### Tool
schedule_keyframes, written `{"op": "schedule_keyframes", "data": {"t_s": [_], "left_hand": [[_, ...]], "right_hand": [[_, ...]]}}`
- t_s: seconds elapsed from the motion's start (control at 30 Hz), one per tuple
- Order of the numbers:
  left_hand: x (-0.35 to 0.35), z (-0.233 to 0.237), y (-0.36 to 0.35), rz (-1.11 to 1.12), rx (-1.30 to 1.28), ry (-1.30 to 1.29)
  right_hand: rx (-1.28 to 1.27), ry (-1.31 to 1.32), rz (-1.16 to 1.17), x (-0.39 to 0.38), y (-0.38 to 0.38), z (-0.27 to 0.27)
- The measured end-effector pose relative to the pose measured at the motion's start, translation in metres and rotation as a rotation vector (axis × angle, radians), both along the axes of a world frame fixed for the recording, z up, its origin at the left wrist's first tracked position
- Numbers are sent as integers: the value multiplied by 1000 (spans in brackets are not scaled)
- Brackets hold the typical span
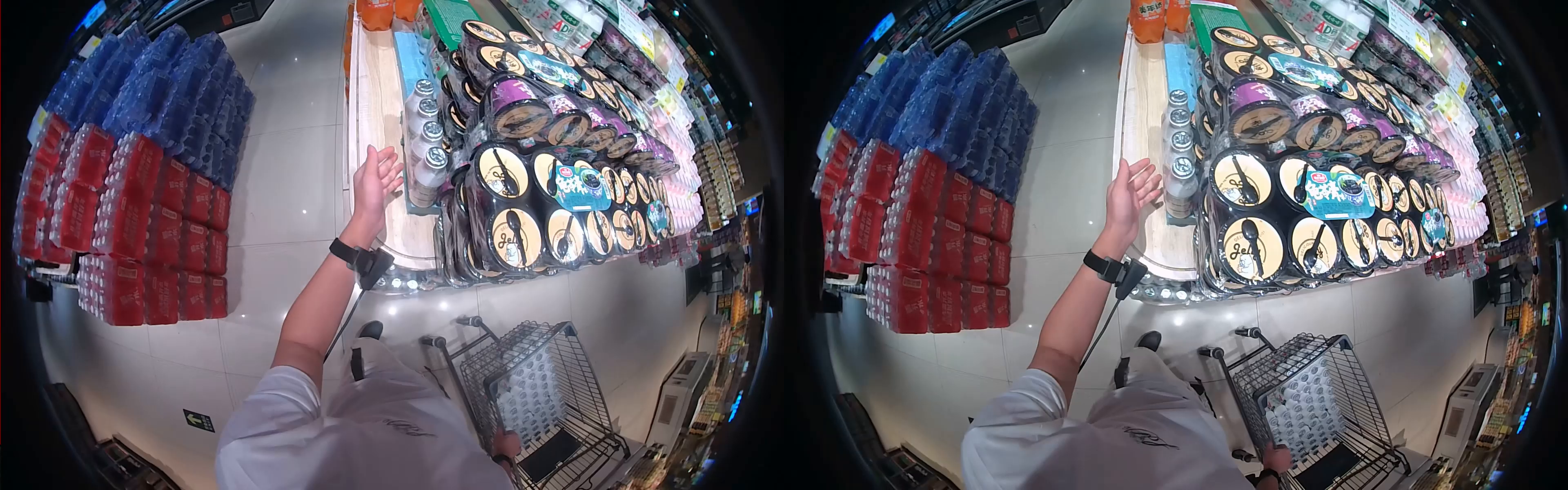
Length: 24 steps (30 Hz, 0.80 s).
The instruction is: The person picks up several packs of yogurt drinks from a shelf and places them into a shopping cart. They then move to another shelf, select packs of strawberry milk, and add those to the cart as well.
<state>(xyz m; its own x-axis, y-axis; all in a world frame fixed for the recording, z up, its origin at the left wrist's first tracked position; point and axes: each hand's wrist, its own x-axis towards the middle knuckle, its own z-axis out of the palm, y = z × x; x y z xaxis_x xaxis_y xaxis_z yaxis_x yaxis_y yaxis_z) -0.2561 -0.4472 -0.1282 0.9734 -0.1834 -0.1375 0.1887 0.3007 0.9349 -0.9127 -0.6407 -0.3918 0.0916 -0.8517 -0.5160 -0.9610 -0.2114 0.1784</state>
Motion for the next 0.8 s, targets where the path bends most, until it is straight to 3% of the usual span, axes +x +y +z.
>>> {"op": "schedule_keyframes", "data": {"t_s": [0.07, 0.17, 0.27, 0.37, 0.57, 0.7, 0.8], "left_hand": [[-10, 3, -3, 24, 176, -101], [-30, 5, -26, 111, 493, -643], [-40, 22, -45, 20, 501, -632], [-33, 15, -58, 173, 748, -707], [-40, 15, -54, 252, 634, -696], [-26, 13, -55, 436, 674, -727], [-17, 10, -54, 609, 525, -630]], "right_hand": [[20, -20, 18, -2, -14, 1], [-1, -101, -104, 13, -27, 8], [22, -163, -110, 24, -48, -2], [-49, -163, -92, 34, -56, -9], [-82, -240, -52, 34, -77, -13], [-184, -223, -5, 16, -93, -44], [-143, -228, -59, 9, -101, -58]]}}
